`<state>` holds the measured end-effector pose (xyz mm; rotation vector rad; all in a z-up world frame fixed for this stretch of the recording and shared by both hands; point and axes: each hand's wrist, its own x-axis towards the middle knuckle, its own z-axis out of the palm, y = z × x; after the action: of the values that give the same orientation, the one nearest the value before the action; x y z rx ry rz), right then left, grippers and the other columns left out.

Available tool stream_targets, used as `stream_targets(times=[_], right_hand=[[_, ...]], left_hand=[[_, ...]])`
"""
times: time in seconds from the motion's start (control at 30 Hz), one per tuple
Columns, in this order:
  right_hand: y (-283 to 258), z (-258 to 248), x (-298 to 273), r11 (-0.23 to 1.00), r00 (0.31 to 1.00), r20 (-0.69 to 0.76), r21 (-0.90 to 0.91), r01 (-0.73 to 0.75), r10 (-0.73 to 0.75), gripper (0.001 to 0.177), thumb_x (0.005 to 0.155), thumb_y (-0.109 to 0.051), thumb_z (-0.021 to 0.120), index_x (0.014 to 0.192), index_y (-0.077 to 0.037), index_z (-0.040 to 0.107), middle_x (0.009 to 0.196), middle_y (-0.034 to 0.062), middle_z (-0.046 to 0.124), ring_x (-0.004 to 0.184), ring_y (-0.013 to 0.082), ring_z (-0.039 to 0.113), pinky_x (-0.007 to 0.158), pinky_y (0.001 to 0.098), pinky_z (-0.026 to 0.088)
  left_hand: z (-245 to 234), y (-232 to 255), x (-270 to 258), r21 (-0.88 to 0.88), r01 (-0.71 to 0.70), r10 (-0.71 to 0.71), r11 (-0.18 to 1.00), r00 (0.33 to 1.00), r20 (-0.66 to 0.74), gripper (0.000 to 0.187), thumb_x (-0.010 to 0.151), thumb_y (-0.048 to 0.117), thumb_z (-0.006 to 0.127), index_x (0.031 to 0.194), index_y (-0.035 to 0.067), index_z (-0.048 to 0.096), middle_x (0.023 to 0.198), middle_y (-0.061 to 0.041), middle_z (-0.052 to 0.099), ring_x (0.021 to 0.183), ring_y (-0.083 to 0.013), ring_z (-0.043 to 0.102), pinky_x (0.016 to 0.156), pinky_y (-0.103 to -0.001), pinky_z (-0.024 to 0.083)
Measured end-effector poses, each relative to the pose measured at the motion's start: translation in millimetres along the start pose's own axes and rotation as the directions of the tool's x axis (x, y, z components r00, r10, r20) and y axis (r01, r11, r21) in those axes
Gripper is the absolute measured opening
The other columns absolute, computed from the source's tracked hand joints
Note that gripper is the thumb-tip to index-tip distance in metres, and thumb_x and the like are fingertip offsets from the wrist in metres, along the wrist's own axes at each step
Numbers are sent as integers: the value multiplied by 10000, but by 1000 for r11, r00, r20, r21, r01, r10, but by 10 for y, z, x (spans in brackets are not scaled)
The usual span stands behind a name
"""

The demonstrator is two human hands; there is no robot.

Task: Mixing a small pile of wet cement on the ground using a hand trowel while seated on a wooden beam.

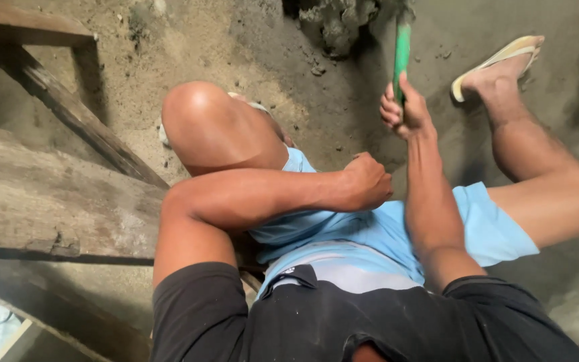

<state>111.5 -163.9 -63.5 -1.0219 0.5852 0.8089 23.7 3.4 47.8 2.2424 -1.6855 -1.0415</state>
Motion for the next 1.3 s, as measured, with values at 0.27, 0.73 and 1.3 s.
stream_targets(times=[0.27, 0.73, 1.3], right_hand=[[-175, 473, -91, 701, 911, -206, -704, 115, -356, 540, 1096, -538, 437, 780, -100, 454, 547, 49, 439, 390, 144, 409, 355, 292, 303], [352, 437, 673, 144, 888, -202, -977, -155, -414, 731, 1064, -655, 416, 706, -29, 532, 708, 256, 587, 652, 485, 492, 608, 580, 325], [845, 66, 787, 124, 837, -245, -969, -212, -489, 518, 1020, -626, 625, 998, -111, 675, 826, 239, 685, 909, 486, 702, 769, 591, 519]], left_hand=[[-28, -61, 2, 14, 38, -39, 999, 998, 40, 419, 1039, 153, 374, 1324, 225, 672, 1337, -39, 666, 1169, -354, 667, 834, -674, 536], [0, -40, 30, 10, 68, -68, 998, 998, 13, 405, 1048, 159, 382, 1316, 210, 682, 1323, -27, 677, 1189, -348, 661, 857, -671, 525], [89, 128, 262, 65, 138, -132, 988, 988, -86, 387, 1057, 172, 374, 1226, 71, 708, 1157, -178, 709, 941, -435, 694, 816, -698, 496]])
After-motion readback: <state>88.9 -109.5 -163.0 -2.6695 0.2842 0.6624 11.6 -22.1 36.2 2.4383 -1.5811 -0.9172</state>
